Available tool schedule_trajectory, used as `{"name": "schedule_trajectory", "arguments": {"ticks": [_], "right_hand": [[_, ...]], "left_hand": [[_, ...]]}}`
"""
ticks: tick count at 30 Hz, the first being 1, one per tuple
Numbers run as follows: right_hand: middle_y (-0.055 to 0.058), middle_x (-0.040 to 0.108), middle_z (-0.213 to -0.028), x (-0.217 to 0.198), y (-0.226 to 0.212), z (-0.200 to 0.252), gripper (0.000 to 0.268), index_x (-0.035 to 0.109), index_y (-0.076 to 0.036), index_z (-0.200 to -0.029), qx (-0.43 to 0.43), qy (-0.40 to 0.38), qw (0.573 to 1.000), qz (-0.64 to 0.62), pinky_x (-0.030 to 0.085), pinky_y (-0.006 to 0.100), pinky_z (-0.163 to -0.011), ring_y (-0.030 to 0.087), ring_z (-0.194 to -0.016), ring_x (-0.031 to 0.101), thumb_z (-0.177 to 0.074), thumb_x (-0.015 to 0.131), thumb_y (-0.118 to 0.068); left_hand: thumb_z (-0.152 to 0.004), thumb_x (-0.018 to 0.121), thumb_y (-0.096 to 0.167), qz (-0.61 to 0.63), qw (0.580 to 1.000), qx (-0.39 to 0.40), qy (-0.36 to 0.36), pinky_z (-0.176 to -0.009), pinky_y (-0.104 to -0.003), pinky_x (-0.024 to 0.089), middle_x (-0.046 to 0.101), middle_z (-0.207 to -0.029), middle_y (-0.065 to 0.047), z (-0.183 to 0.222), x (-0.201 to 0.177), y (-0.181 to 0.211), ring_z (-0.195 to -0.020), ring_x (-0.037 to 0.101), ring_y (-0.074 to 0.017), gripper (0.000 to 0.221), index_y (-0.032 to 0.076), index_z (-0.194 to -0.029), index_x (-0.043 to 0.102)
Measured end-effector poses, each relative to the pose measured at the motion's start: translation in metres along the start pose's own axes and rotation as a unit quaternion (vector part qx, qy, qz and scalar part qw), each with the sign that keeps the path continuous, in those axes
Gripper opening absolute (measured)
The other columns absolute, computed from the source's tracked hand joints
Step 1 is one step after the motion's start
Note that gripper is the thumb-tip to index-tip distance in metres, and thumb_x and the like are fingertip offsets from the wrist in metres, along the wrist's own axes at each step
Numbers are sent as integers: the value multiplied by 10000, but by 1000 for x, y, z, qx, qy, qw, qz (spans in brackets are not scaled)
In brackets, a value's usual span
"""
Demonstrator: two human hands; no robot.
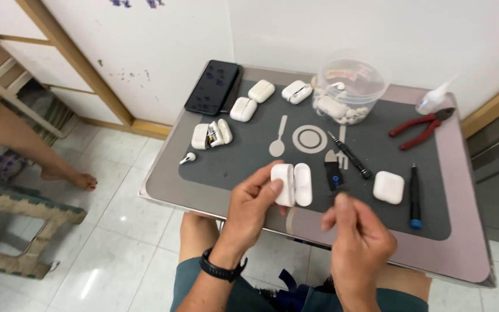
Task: Prying open and disassembling an AirPod charging case using a small blade and other repair tools.
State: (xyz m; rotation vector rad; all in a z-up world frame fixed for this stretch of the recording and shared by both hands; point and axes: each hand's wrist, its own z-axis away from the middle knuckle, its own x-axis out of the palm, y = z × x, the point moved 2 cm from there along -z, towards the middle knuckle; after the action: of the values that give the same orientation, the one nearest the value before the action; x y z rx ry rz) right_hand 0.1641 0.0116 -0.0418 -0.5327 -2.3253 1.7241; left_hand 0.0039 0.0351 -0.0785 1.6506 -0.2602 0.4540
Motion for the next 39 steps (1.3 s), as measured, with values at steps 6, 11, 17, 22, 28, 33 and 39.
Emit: {"name": "schedule_trajectory", "arguments": {"ticks": [6, 11, 17, 22, 28, 33, 39], "right_hand": [[-32, 444, -539, 6, -12, 12, 369, 577, -79, -624, -117, -131, 982, 69, 327, 260, -493, 69, -506, 380, -968, 645, -193], [-39, 302, -559, 16, -12, 6, 415, 491, -80, -619, -145, -172, 972, 70, 272, 289, -480, 71, -538, 271, -997, 616, -201], [-40, 383, -527, 19, -14, 0, 343, 596, -58, -653, -157, -178, 969, 69, 294, 271, -460, 72, -502, 312, -979, 635, -153], [-50, 346, -503, 21, -9, -1, 394, 554, -79, -612, -154, -187, 966, 85, 276, 272, -438, 75, -477, 292, -984, 636, -179], [-32, 331, -525, 20, -10, -2, 384, 522, -74, -609, -172, -205, 959, 93, 277, 296, -468, 92, -508, 278, -963, 656, -133], [-19, 363, -491, 16, 16, -15, 436, 411, -96, -592, -111, -265, 943, 166, 299, 337, -461, 106, -484, 303, -927, 682, -163], [-1, 379, -573, 19, 29, -20, 347, 406, -87, -690, -229, -253, 927, 155, 311, 346, -504, 147, -535, 323, -983, 592, -86]], "left_hand": [[-988, 621, 261, 47, 998, -44, -9, -490, -253, 435, 585, -712, -37, 8, -8, -15, -520, 502, -157, 582, 136, -1542, 493], [-1001, 609, 238, 31, 998, -47, -13, -515, -241, 516, 606, -821, -43, 10, -9, -13, -584, 583, -164, 542, 124, -1523, 519], [-1008, 610, 184, 51, 998, -2, -23, -500, -265, 478, 593, -802, -60, 8, -8, -18, -597, 549, -160, 538, 66, -1521, 502], [-1008, 625, 198, 33, 999, 11, -35, -524, -256, 508, 627, -857, -60, 7, -12, -21, -619, 580, -153, 534, 69, -1513, 511], [-1013, 635, 189, -39, 995, 71, -52, -544, -257, 546, 657, -821, -69, 8, -14, -21, -590, 617, -160, 500, 45, -1480, 527], [-975, 673, 164, -112, 991, 58, -49, -596, -238, 624, 717, -944, -73, 10, -9, -12, -589, 632, -139, 499, 41, -1447, 565], [-949, 695, 127, -154, 986, 58, 2, -589, -234, 623, 764, -931, -74, 11, 2, -9, -624, 653, -122, 483, 44, -1416, 602]]}}
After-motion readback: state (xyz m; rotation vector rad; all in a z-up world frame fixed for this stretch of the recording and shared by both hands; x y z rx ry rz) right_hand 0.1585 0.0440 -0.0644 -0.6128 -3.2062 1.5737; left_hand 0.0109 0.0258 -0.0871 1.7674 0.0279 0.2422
